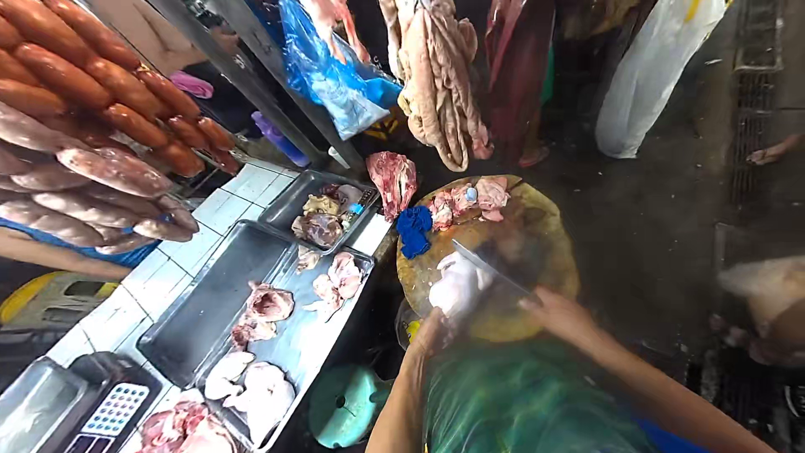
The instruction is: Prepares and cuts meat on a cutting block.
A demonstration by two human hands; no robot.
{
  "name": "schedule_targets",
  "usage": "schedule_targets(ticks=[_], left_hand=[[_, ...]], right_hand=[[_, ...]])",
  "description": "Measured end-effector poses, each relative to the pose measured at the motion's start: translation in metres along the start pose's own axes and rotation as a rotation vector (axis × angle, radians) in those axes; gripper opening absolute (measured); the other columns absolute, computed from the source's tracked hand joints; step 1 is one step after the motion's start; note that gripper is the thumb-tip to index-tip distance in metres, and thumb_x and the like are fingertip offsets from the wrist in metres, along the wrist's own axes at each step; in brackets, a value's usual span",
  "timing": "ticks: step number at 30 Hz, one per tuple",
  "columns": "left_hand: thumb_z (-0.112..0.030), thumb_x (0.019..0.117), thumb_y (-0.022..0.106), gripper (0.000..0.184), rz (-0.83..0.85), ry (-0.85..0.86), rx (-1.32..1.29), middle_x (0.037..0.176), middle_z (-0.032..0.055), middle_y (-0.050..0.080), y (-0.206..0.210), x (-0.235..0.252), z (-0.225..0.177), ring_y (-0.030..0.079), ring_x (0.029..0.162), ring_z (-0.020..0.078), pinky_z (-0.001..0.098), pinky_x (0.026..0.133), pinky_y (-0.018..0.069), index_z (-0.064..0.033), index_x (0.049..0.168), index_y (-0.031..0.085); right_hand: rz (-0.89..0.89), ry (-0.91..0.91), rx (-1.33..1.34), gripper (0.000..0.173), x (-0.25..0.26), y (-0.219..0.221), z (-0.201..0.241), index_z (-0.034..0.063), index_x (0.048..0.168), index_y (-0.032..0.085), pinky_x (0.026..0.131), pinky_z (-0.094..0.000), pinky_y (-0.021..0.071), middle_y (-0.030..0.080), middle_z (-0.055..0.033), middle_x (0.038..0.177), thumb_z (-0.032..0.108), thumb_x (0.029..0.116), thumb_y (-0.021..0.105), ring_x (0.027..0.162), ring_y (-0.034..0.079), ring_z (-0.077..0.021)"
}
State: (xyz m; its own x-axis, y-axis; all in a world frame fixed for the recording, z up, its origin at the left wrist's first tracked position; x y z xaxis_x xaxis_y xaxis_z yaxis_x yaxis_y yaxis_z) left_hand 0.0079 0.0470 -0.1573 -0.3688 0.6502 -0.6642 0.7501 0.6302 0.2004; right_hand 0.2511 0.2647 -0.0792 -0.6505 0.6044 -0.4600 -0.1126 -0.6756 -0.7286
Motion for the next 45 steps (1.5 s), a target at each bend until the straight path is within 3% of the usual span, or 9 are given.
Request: schedule_targets(ticks=[3,9,13,16,22,29,35,42,45], left_hand=[[-0.036,0.1079,0.037,0.042,-0.189,0.062,0.229,0.065,-0.0007,0.058,-0.021,-0.019,-0.03,0.049,0.05,0.0093,0.0255,0.046,0.0411,-0.0103,0.085,0.061],[-0.039,0.1049,0.043,0.04,-0.134,-0.032,0.534,0.06,-0.0026,0.055,-0.043,-0.041,-0.075,0.042,0.045,0.0068,0.0225,0.042,0.0332,-0.0139,0.079,0.06],[-0.04,0.1017,0.048,0.037,-0.122,-0.056,0.58,0.064,-0.001,0.061,-0.041,-0.034,-0.076,0.047,0.046,0.0073,0.0234,0.044,0.0372,-0.0126,0.082,0.063],[-0.039,0.1029,0.048,0.036,-0.107,-0.055,0.548,0.064,-0.0015,0.059,-0.051,-0.039,-0.078,0.044,0.045,0.0065,0.0223,0.043,0.0352,-0.0123,0.084,0.064],[-0.032,0.1075,0.039,0.036,-0.086,-0.127,0.502,0.062,-0.0027,0.053,-0.085,-0.087,-0.107,0.038,0.041,0.0047,0.0186,0.038,0.0297,-0.0131,0.085,0.06],[-0.039,0.1046,0.048,0.037,-0.212,-0.007,0.689,0.066,-0.0026,0.058,-0.116,-0.102,-0.113,0.047,0.051,0.0074,0.0265,0.049,0.0412,-0.0108,0.093,0.069],[-0.046,0.0959,0.056,0.038,-0.294,-0.073,0.795,0.063,-0.003,0.06,-0.139,-0.056,-0.126,0.048,0.049,0.0088,0.0297,0.049,0.0396,-0.0148,0.08,0.069],[-0.039,0.1,0.054,0.036,-0.39,0.022,0.833,0.073,0.0015,0.061,-0.092,-0.032,-0.178,0.053,0.059,0.0119,0.033,0.058,0.0474,-0.0062,0.094,0.068],[-0.044,0.1016,0.055,0.045,-0.367,0.055,0.903,0.087,0.0094,0.066,-0.075,-0.024,-0.184,0.061,0.074,0.0183,0.0416,0.074,0.0537,-0.0017,0.104,0.07]], right_hand=[[-0.037,0.08,-0.078,0.068,-0.004,-0.003,0.007,0.0143,0.134,0.059,0.09,-0.0617,0.0545,0.071,-0.0185,0.109,0.07,0.1012,0.038,0.107,0.069,-0.0389],[-0.084,0.189,0.045,0.069,-0.008,0.002,-0.003,0.0079,0.132,0.06,0.093,-0.0618,0.0535,0.07,-0.0207,0.112,0.067,0.1023,0.04,0.108,0.068,-0.039],[0.005,0.091,0.199,0.067,0.005,0.015,0.006,0.012,0.129,0.062,0.069,-0.0523,0.0574,0.067,-0.0147,0.091,0.07,0.1001,0.043,0.074,0.068,-0.0293],[0.008,0.133,0.12,0.07,0.021,0.03,0.011,0.0089,0.131,0.061,0.087,-0.061,0.0544,0.07,-0.02,0.108,0.069,0.101,0.041,0.098,0.07,-0.037],[-0.016,0.159,0.034,0.071,0.035,0.045,0.004,0.0047,0.131,0.061,0.094,-0.0611,0.0526,0.07,-0.0224,0.113,0.067,0.102,0.042,0.11,0.068,-0.0398],[-0.002,0.084,0.095,0.072,0.007,0.051,0.028,0.0012,0.133,0.062,0.095,-0.0665,0.0511,0.07,-0.0282,0.115,0.064,0.1009,0.049,0.108,0.068,-0.0462],[-0.116,0.04,-0.095,0.067,-0.017,0.002,0.009,0.0003,0.132,0.061,0.088,-0.0707,0.0516,0.069,-0.0299,0.113,0.059,0.102,0.049,0.106,0.067,-0.0507],[0.039,-0.104,-0.292,0.057,-0.04,0.028,0.0,0.0058,0.131,0.063,0.085,-0.0682,0.0538,0.072,-0.0274,0.109,0.054,0.1032,0.053,0.101,0.07,-0.0496],[0.111,-0.034,-0.162,0.062,-0.038,0.056,-0.006,0.0088,0.131,0.062,0.085,-0.0636,0.0552,0.073,-0.0225,0.104,0.062,0.1015,0.05,0.1,0.071,-0.0439]])
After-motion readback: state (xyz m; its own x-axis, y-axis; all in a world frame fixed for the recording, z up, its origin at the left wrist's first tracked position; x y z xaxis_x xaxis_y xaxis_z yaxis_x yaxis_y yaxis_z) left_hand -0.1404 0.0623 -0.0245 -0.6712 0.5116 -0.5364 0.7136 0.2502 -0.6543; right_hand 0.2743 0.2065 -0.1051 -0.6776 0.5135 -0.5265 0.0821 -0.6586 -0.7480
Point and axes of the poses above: each hand's wrist, its own x-axis towards the middle knuckle, its own y-axis out of the palm, z = x × y, the point moved 5 cm from there along x, towards the middle knuckle
